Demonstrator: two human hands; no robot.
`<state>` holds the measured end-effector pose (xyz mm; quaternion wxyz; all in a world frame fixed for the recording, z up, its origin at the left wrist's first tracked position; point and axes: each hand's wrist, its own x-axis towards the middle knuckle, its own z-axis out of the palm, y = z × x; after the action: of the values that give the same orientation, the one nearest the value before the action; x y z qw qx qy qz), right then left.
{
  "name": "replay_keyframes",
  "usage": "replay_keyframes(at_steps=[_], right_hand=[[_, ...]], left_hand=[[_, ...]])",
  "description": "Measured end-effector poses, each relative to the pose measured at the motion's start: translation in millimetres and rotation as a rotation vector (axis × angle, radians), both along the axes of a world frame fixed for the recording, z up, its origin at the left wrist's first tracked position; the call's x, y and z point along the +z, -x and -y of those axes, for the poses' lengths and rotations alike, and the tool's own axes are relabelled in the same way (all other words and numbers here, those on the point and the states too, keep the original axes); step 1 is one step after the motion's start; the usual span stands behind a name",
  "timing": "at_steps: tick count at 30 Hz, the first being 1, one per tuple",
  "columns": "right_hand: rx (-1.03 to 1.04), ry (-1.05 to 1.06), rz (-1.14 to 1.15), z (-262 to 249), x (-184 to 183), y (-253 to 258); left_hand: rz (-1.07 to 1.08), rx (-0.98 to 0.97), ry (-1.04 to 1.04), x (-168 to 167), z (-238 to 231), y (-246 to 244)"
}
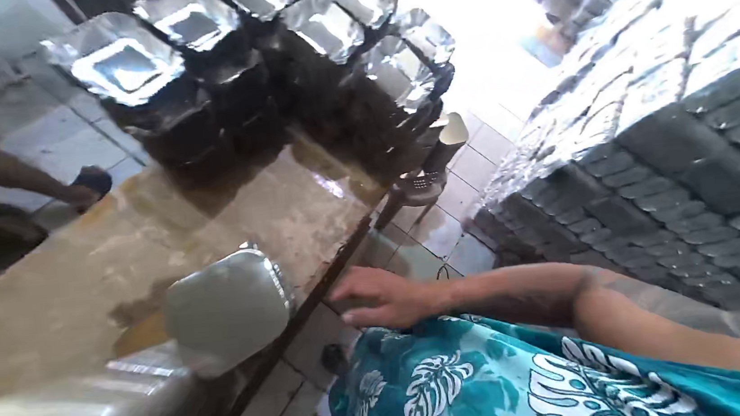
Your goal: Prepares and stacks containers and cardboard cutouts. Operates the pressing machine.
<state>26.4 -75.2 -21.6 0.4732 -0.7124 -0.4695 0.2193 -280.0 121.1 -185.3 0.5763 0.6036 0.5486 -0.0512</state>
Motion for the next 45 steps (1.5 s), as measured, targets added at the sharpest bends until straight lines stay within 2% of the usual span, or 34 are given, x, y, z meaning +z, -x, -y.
replay_keyframes(at_steps=[2,4,6,8,11,14,17,21,25,30,33,35,37,39,43,45], right_hand=[[-0.108,0.249,-0.100,74,-49,-21],[-0.343,0.399,-0.290,146,-82,-56],[-0.676,0.404,-0.396,216,-104,-113],[-0.938,0.346,-0.404,287,-130,-183],[-1.147,0.258,-0.443,368,-171,-312],[-1.182,0.201,-0.543,418,-219,-423],[-1.136,0.185,-0.577,441,-271,-505],[-0.983,-0.008,-0.806,446,-322,-571],[-0.813,-0.050,-0.993,445,-337,-591],[-0.658,-0.240,-1.066,451,-349,-591],[-0.648,-0.286,-1.086,452,-344,-592],[-0.681,-0.260,-1.110,450,-343,-592],[-0.677,-0.232,-1.111,450,-343,-593],[-0.678,-0.204,-1.117,448,-342,-594],[-0.707,-0.210,-1.170,451,-337,-595],[-0.713,-0.228,-1.192,457,-336,-597]], left_hand=[[0.016,-0.245,0.112,-8,34,-59],[0.102,-0.409,0.133,-17,67,-132],[0.178,-0.491,0.186,-17,111,-220],[0.193,-0.556,0.319,-11,161,-303],[0.215,-0.691,0.446,-14,243,-429],[0.259,-0.849,0.482,-41,322,-547],[0.191,-0.873,0.532,-80,379,-636],[0.323,-0.542,0.713,-145,437,-726],[0.417,-0.260,0.806,-182,462,-764],[0.543,-0.207,0.847,-202,471,-768],[0.433,-0.158,0.746,-188,474,-768],[0.354,-0.170,0.542,-173,483,-763],[0.387,-0.209,0.355,-165,491,-756],[0.397,-0.200,0.275,-163,496,-757],[0.303,-0.058,0.388,-151,500,-773],[0.308,-0.066,0.509,-146,501,-776]])
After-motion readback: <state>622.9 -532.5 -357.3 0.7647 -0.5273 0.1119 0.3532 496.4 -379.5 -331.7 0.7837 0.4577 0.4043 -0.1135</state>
